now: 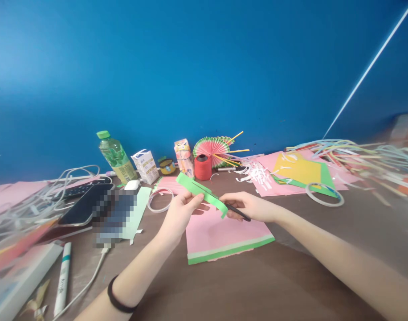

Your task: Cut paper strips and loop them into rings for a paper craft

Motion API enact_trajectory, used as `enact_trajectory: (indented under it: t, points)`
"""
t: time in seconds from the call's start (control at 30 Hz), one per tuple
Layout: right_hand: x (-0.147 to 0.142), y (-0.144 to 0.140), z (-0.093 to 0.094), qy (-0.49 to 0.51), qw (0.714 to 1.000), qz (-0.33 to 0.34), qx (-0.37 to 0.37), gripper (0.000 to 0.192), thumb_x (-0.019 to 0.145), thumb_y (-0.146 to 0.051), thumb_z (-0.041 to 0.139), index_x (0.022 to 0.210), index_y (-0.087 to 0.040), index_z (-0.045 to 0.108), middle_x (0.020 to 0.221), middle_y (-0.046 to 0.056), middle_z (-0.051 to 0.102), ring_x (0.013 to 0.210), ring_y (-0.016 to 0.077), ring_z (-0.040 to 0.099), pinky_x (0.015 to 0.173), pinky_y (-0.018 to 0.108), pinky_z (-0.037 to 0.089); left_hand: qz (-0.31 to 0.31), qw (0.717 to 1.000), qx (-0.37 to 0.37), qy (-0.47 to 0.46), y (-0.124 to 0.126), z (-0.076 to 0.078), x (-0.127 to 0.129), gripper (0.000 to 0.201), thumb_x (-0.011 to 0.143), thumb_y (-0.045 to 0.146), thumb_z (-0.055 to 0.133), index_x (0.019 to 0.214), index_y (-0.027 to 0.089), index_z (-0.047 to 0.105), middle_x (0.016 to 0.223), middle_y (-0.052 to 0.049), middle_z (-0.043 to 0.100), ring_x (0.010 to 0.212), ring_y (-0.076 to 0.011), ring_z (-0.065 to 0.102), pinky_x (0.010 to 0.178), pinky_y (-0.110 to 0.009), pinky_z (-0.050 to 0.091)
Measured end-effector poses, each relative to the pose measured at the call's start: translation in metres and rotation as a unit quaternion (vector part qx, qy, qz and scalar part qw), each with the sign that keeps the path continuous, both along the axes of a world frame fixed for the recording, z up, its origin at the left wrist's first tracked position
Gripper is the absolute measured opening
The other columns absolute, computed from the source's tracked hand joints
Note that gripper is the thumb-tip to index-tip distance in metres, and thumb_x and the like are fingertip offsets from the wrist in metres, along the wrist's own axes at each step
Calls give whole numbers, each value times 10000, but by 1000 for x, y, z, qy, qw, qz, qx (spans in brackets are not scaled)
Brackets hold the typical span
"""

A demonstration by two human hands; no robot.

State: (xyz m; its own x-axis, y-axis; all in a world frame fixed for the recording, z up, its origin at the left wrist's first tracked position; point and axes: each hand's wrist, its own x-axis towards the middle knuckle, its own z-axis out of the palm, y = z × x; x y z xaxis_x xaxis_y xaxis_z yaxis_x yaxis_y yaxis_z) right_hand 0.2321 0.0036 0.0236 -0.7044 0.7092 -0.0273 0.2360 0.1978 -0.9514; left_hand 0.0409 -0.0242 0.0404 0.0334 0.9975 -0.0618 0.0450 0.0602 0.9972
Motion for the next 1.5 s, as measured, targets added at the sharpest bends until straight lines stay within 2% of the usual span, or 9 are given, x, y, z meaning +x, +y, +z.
enact_trajectory:
  t: [0.63,0.87,1.07,1.2,1.37,1.5]
  points:
    - [1,0,2,-15,1000,-20,-14,357,738,-365,558,1032,-167,595,587,-29,437,497,63,335,432,192,312,-9,1000,2,-2,-2,0,2,223,703,351,571,765,138,592,728,-55,651,655,-157,610,653,-284,478]
    - [5,3,-1,-11,1000,-23,-19,343,723,-375,579,985,-155,604,549,-41,426,451,53,347,434,202,334,-11,1000,11,8,2,3,-5,273,699,396,562,786,139,593,782,-81,665,690,-183,624,648,-292,486]
    - [6,4,1,-11,999,-2,-30,370,730,-401,567,1006,-156,593,578,-31,446,461,56,374,445,205,364,7,1000,23,11,9,1,-16,302,679,431,580,760,141,609,730,-63,675,686,-181,629,663,-289,480]
    - [6,4,2,-13,1000,5,-26,366,729,-401,570,992,-148,585,614,-20,458,477,59,403,470,210,391,-27,999,32,15,8,0,-15,275,682,415,586,741,147,610,745,-52,671,690,-171,625,657,-273,475]
    - [5,3,1,-5,1000,16,-21,343,750,-391,539,996,-154,574,667,-5,471,514,68,409,483,209,398,-50,999,2,18,6,0,-10,273,672,406,594,743,143,620,779,-70,675,714,-179,626,655,-265,472]
    - [3,2,1,5,999,31,-12,394,756,-403,531,1064,-158,550,687,-3,460,536,72,421,488,208,392,-62,997,-41,1,2,1,-5,258,661,383,610,716,131,627,711,-75,674,692,-178,626,683,-284,477]
